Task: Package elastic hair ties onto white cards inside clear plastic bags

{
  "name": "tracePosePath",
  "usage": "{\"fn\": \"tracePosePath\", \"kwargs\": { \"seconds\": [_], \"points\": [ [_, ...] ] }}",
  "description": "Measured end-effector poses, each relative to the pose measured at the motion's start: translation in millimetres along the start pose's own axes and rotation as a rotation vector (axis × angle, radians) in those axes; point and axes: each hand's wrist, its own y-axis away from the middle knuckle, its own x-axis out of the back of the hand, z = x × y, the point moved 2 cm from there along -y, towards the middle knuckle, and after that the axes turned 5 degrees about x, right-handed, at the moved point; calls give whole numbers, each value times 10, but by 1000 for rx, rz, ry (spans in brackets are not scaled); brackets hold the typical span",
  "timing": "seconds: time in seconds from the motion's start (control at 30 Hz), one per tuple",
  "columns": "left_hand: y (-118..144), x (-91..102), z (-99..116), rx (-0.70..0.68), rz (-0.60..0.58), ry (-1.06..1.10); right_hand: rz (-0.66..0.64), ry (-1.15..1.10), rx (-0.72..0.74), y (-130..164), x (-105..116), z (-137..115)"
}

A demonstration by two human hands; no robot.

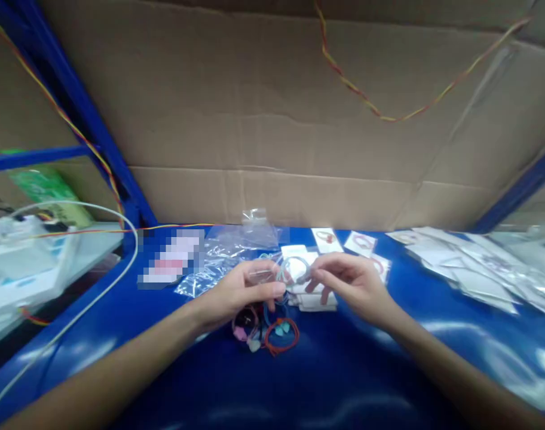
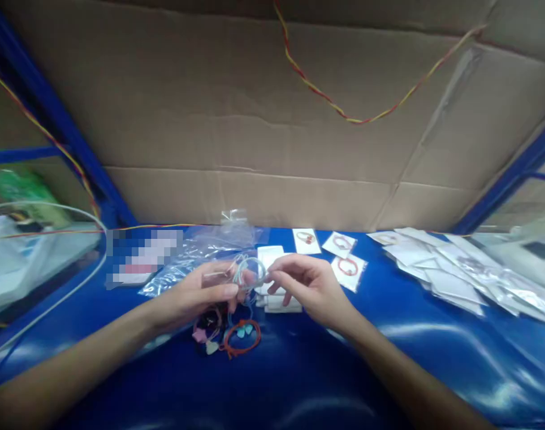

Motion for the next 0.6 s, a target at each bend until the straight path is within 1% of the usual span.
{"fn": "tracePosePath", "kwargs": {
  "seconds": [0.07,0.2,0.3,0.37,0.43,0.5,0.57,0.6],
  "points": [
    [-6,-5,1,-18,34,-8,37,-19,-17,-8,5,4],
    [-41,48,24,-59,174,61,158,-88,-54,-58,73,25],
    [-59,130,85,-95,232,61,293,-143,-66,-117,200,44],
    [-60,176,142,-124,236,10,368,-204,-93,-154,302,63],
    [-52,192,184,-104,202,-72,395,-259,-124,-185,386,86],
    [-31,175,201,-66,154,-211,372,-278,-152,-203,428,112],
    [0,139,195,-68,152,-428,336,-273,-176,-205,424,140],
    [17,114,189,-104,166,-559,317,-271,-191,-201,408,155]
  ]
}}
